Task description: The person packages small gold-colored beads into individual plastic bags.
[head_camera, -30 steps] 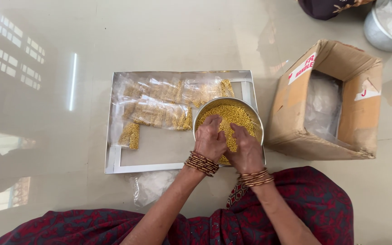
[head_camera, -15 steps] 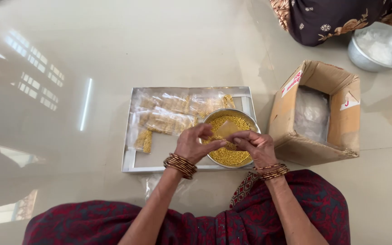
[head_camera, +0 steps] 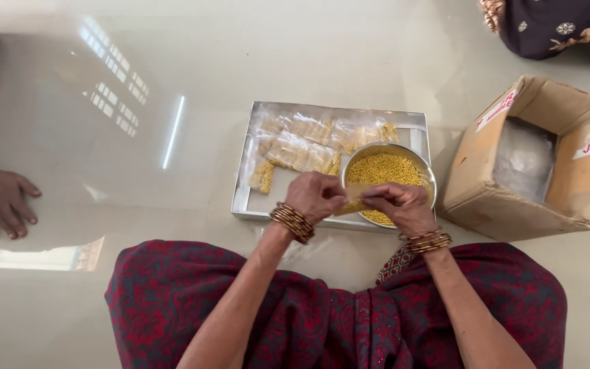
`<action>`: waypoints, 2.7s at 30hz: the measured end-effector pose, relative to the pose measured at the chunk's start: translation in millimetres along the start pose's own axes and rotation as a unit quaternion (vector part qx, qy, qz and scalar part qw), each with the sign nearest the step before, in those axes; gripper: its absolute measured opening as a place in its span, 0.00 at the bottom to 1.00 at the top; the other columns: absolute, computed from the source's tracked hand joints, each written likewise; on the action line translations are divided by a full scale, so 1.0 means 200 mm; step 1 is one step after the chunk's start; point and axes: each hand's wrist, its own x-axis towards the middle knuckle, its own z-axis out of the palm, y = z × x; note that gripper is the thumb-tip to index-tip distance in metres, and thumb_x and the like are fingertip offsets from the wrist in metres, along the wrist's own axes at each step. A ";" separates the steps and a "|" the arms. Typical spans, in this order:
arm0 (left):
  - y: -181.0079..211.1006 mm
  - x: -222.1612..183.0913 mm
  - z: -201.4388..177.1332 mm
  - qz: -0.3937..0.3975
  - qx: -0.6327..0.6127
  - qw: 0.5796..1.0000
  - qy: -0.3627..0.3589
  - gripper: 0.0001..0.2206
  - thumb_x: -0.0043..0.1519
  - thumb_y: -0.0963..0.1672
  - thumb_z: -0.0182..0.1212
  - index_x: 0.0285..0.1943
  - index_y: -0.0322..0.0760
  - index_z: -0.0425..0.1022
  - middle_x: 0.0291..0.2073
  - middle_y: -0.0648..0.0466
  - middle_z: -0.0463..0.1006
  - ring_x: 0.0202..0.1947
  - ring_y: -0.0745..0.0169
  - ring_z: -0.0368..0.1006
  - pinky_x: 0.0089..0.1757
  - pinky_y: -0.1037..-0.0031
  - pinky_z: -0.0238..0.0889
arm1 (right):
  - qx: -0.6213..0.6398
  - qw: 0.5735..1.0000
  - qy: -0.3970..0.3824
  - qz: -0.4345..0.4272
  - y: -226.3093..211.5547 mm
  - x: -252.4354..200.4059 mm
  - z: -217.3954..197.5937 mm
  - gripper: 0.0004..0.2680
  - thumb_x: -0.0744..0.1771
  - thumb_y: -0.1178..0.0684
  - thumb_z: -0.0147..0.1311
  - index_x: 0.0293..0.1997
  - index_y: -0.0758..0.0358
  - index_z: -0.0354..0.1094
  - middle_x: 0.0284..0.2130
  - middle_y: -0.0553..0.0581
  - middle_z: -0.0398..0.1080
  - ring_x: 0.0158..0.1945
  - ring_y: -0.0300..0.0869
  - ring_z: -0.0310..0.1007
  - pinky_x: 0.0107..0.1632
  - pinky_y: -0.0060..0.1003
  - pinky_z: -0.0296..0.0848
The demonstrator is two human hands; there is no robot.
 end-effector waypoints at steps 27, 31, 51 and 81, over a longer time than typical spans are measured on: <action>-0.84 0.00 -0.11 -0.349 0.211 0.887 0.215 0.07 0.46 0.38 0.69 0.33 0.31 0.81 0.36 0.37 0.81 0.39 0.37 0.80 0.40 0.58 0.75 | -0.431 0.819 -0.284 -0.252 0.33 -0.37 0.43 0.16 0.56 0.62 0.57 0.47 0.71 0.70 0.60 0.66 0.66 0.66 0.56 0.62 0.56 0.43 0.74; -0.78 -0.02 -0.16 -0.310 0.232 0.883 0.265 0.07 0.47 0.38 0.69 0.33 0.31 0.81 0.35 0.38 0.81 0.39 0.36 0.79 0.40 0.56 0.74 | -0.428 0.832 -0.290 -0.204 0.29 -0.36 0.42 0.16 0.54 0.64 0.58 0.44 0.68 0.69 0.51 0.62 0.69 0.58 0.55 0.66 0.53 0.44 0.75; -0.27 -0.29 -0.01 -0.118 -0.509 0.816 -0.247 0.28 0.54 0.42 0.73 0.63 0.22 0.69 0.45 0.42 0.83 0.44 0.56 0.82 0.46 0.65 0.79 | 0.294 0.931 -0.128 0.174 0.06 -0.24 0.10 0.08 0.64 0.59 0.63 0.43 0.74 0.74 0.28 0.63 0.78 0.27 0.41 0.78 0.30 0.33 0.78; -0.28 -0.27 0.08 -0.177 -0.553 0.786 -0.211 0.12 0.60 0.45 0.70 0.43 0.27 0.82 0.35 0.45 0.85 0.33 0.60 0.82 0.36 0.71 0.78 | 0.212 0.963 -0.061 0.153 0.00 -0.21 0.12 0.10 0.63 0.50 0.67 0.25 0.63 0.70 0.20 0.49 0.70 0.22 0.32 0.66 0.23 0.27 0.65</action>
